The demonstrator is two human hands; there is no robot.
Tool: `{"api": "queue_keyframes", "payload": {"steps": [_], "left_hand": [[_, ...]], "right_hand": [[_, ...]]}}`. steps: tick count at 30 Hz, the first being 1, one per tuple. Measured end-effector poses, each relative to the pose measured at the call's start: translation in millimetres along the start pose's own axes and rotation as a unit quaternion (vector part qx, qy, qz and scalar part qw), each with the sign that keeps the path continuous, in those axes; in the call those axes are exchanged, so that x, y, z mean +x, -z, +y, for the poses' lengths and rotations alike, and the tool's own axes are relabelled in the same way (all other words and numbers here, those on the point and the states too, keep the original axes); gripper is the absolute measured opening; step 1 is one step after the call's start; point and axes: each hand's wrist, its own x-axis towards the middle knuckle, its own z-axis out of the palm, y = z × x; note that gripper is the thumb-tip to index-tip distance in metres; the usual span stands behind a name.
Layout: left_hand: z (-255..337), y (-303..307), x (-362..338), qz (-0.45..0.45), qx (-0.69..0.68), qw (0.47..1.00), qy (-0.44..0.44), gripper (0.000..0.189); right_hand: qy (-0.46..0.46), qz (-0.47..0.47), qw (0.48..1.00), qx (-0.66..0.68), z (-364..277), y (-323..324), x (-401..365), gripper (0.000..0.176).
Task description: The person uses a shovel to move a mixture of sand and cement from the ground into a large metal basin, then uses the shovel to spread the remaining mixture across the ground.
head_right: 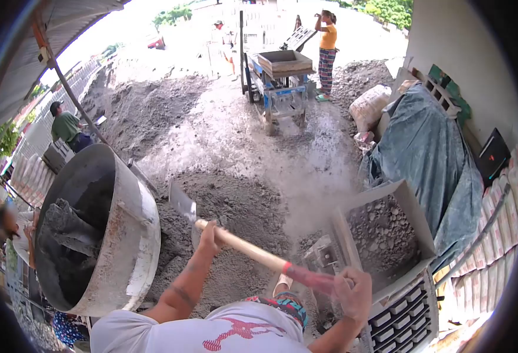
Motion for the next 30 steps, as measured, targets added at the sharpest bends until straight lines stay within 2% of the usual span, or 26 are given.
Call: {"api": "queue_keyframes", "payload": {"steps": [2,3,4,5,6,8,9,11,12,13,15,16,18,20,21,22,23,24,25,26,27,29,30], "left_hand": [[18,-59,-7,-0.109,0.197,0.974,-0.031,0.038],[28,-84,-17,-0.16,0.316,0.934,-0.05,0.042],[33,-101,-18,-0.196,0.408,0.884,-0.114,0.048],[32,-110,-18,-0.232,0.492,0.822,-0.173,0.054],[30,-115,-24,-0.218,0.564,0.76,-0.237,0.055],[21,-104,-6,-0.19,0.653,0.628,-0.379,0.054],[10,-91,8,-0.184,0.652,0.631,-0.378,0.054],[-2,-66,21,-0.179,0.572,0.782,-0.169,0.05],[-3,-58,21,-0.152,0.613,0.768,-0.104,0.049],[-5,-51,21,-0.122,0.646,0.753,-0.038,0.049],[-20,-25,34,-0.106,0.622,0.775,0.029,0.042],[-29,-7,45,-0.084,0.609,0.788,0.027,0.042],[-58,28,85,-0.058,0.668,0.74,0.051,0.042],[-105,98,165,-0.138,0.805,0.568,0.1,0.03],[-100,63,135,-0.015,0.77,0.615,0.17,0.038],[-146,102,181,0.044,0.613,0.762,0.205,0.026],[-154,118,204,-0.017,0.609,0.77,0.19,0.022],[-146,88,215,-0.038,0.62,0.775,0.117,0.023],[-135,89,234,-0.055,0.726,0.65,0.217,0.022],[-113,52,248,-0.083,0.767,0.584,0.252,0.022],[-95,16,269,-0.107,0.794,0.538,0.262,0.022],[-59,-65,324,-0.169,0.846,0.443,0.244,0.022],[-38,-108,357,-0.209,0.872,0.388,0.212,0.022]], "right_hand": [[0.014,-0.041,0.998,-0.035,-19,-7,64,0.037],[0.007,-0.058,0.997,-0.051,-22,-14,95,0.036],[-0.007,-0.047,0.992,-0.121,-15,-24,127,0.034],[0.03,-0.069,0.992,-0.103,-8,-37,157,0.039],[0.007,-0.077,0.979,-0.188,-6,-50,187,0.041],[-0.012,-0.116,0.982,-0.147,17,-76,238,0.044],[-0.01,-0.122,0.981,-0.148,39,-85,264,0.044],[0.009,-0.092,0.989,-0.111,86,-113,311,0.046],[0.01,-0.1,0.989,-0.108,113,-121,330,0.046],[-0.045,-0.082,0.994,-0.064,140,-122,352,0.039],[-0.148,-0.071,0.985,0.048,159,-119,391,0.036],[-0.205,-0.07,0.97,0.109,167,-112,407,0.037],[-0.229,0.018,0.97,0.079,201,-101,446,0.041],[-0.312,-0.01,0.945,0.095,228,-69,483,0.052],[-0.287,-0.039,0.954,0.074,234,-48,500,0.052],[-0.256,-0.052,0.963,0.062,234,-32,522,0.053],[-0.211,-0.055,0.971,-0.098,206,-20,537,0.053],[-0.172,-0.055,0.951,-0.253,178,-15,553,0.053],[-0.195,-0.029,0.953,-0.229,187,-7,582,0.052],[-0.224,-0.014,0.952,-0.209,195,-1,612,0.05],[-0.221,-0.008,0.954,-0.201,179,5,636,0.05],[-0.234,-0.007,0.935,-0.267,151,22,681,0.05],[-0.217,0.001,0.926,-0.309,164,32,713,0.052]]}}
